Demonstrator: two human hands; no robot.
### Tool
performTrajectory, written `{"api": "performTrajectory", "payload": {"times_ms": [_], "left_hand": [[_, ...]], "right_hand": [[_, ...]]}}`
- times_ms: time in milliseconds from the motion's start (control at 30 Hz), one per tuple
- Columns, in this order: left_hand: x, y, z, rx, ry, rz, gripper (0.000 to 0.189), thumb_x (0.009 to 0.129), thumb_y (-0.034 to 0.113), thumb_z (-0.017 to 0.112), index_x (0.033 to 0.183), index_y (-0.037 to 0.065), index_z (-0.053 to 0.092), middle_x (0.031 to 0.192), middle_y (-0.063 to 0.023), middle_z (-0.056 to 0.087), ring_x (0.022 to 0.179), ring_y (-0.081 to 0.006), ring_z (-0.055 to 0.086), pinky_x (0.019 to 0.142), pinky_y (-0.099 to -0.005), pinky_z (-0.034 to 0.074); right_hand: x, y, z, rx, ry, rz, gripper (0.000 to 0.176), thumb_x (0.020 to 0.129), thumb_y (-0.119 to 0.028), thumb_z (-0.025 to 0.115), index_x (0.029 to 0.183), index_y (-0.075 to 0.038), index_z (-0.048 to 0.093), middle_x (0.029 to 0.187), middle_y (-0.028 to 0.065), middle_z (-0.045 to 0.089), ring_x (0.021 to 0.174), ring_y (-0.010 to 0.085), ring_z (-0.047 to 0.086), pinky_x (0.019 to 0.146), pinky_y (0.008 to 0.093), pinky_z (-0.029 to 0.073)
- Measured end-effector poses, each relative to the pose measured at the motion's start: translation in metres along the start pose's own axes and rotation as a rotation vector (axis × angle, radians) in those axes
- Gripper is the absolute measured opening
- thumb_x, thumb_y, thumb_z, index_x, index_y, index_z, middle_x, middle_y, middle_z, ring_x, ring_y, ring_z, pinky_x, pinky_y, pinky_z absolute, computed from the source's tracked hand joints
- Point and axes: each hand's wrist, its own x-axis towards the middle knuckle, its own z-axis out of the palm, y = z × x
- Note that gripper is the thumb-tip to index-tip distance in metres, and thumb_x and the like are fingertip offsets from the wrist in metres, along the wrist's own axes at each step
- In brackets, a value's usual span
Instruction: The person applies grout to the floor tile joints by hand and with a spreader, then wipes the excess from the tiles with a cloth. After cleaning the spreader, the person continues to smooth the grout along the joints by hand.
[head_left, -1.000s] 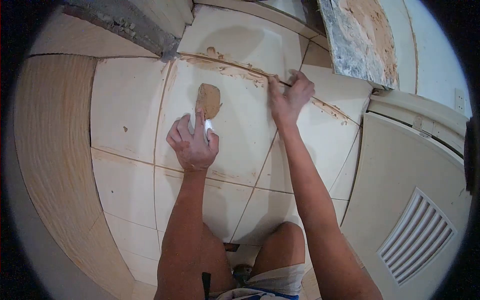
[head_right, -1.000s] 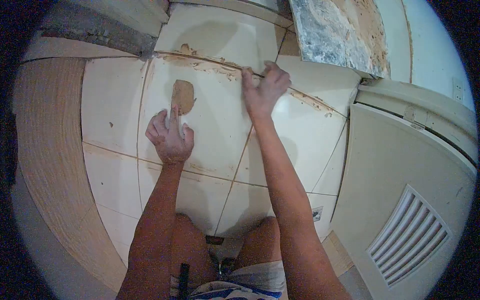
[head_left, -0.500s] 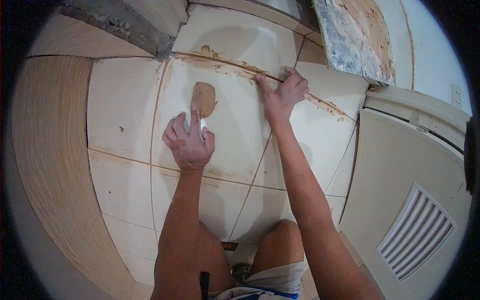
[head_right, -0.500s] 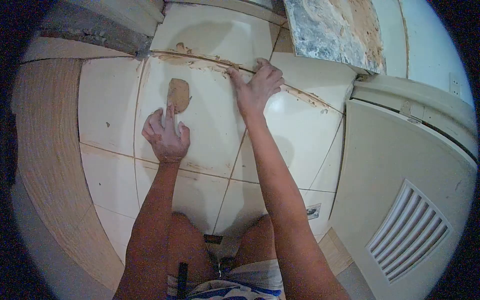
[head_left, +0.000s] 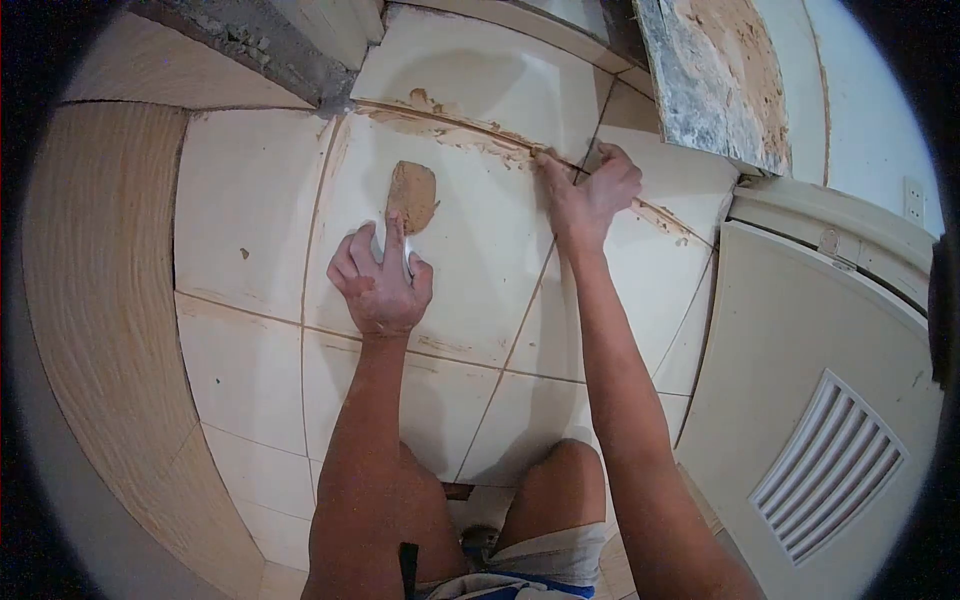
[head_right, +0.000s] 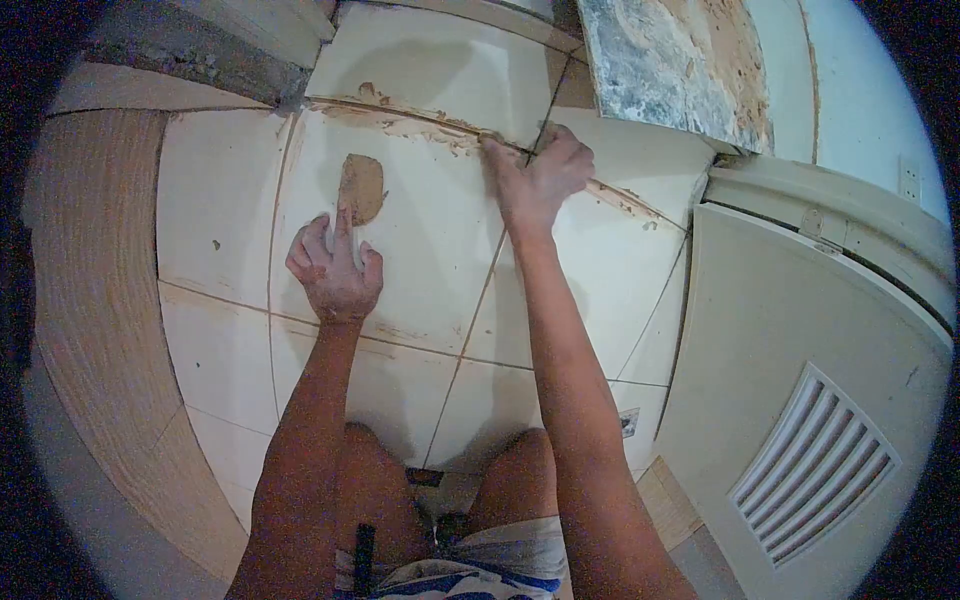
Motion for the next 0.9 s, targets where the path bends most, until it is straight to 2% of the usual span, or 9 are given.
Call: {"api": "performTrajectory", "payload": {"times_ms": [200,233,300,600,733,833,900], "left_hand": [[0.000,0.000,-0.001,-0.019,0.007,0.006,0.054,0.075,0.028,0.059,0.124,0.008,0.064,0.121,-0.0159,0.051,0.111,-0.0352,0.046,0.096,-0.0500,0.034],[-0.001,0.000,-0.002,-0.019,0.005,0.004,0.054,0.075,0.028,0.059,0.124,0.008,0.064,0.121,-0.0159,0.051,0.111,-0.0352,0.046,0.096,-0.0500,0.034],[-0.001,0.000,-0.003,-0.028,-0.053,-0.015,0.060,0.077,0.026,0.059,0.134,0.009,0.056,0.123,-0.0172,0.050,0.116,-0.0364,0.043,0.101,-0.0519,0.031],[-0.001,-0.001,-0.004,-0.061,-0.062,-0.020,0.060,0.076,0.025,0.061,0.134,0.010,0.056,0.124,-0.0178,0.050,0.116,-0.0374,0.044,0.101,-0.0522,0.031],[0.000,-0.001,-0.004,-0.049,-0.044,-0.009,0.060,0.076,0.025,0.061,0.134,0.009,0.056,0.124,-0.0179,0.050,0.115,-0.0375,0.045,0.101,-0.0523,0.031],[0.001,-0.001,-0.004,-0.038,-0.008,-0.007,0.054,0.075,0.027,0.061,0.127,0.011,0.063,0.120,-0.0175,0.053,0.110,-0.0359,0.047,0.095,-0.0505,0.034],[0.000,-0.001,-0.002,-0.037,-0.035,0.003,0.063,0.075,0.025,0.061,0.136,0.012,0.054,0.122,-0.0180,0.050,0.115,-0.0375,0.045,0.100,-0.0524,0.032]], "right_hand": [[0.001,0.000,0.016,-0.061,0.036,-0.098,0.080,0.067,-0.045,0.083,0.123,0.000,0.047,0.119,0.0221,0.041,0.113,0.0388,0.036,0.095,0.0540,0.030],[0.000,0.002,0.016,-0.061,0.033,-0.098,0.080,0.067,-0.045,0.083,0.123,0.000,0.047,0.119,0.0221,0.041,0.113,0.0388,0.036,0.095,0.0540,0.030],[0.002,0.005,0.013,-0.051,0.037,-0.033,0.081,0.067,-0.042,0.084,0.125,0.001,0.046,0.119,0.0230,0.041,0.114,0.0391,0.036,0.095,0.0545,0.030],[0.001,0.013,0.006,0.063,0.033,-0.070,0.077,0.069,-0.032,0.083,0.127,0.001,0.045,0.120,0.0235,0.041,0.113,0.0399,0.036,0.097,0.0526,0.030],[0.001,0.002,0.008,0.041,0.000,-0.100,0.074,0.070,-0.033,0.083,0.127,-0.002,0.046,0.119,0.0226,0.042,0.113,0.0393,0.037,0.098,0.0530,0.029],[0.005,0.003,0.009,-0.006,0.008,-0.102,0.071,0.071,-0.037,0.081,0.125,-0.004,0.048,0.118,0.0209,0.043,0.112,0.0388,0.037,0.098,0.0528,0.029],[0.010,0.008,0.010,-0.010,0.025,-0.274,0.071,0.072,-0.044,0.079,0.123,-0.006,0.049,0.118,0.0197,0.044,0.112,0.0390,0.038,0.097,0.0530,0.030]]}}
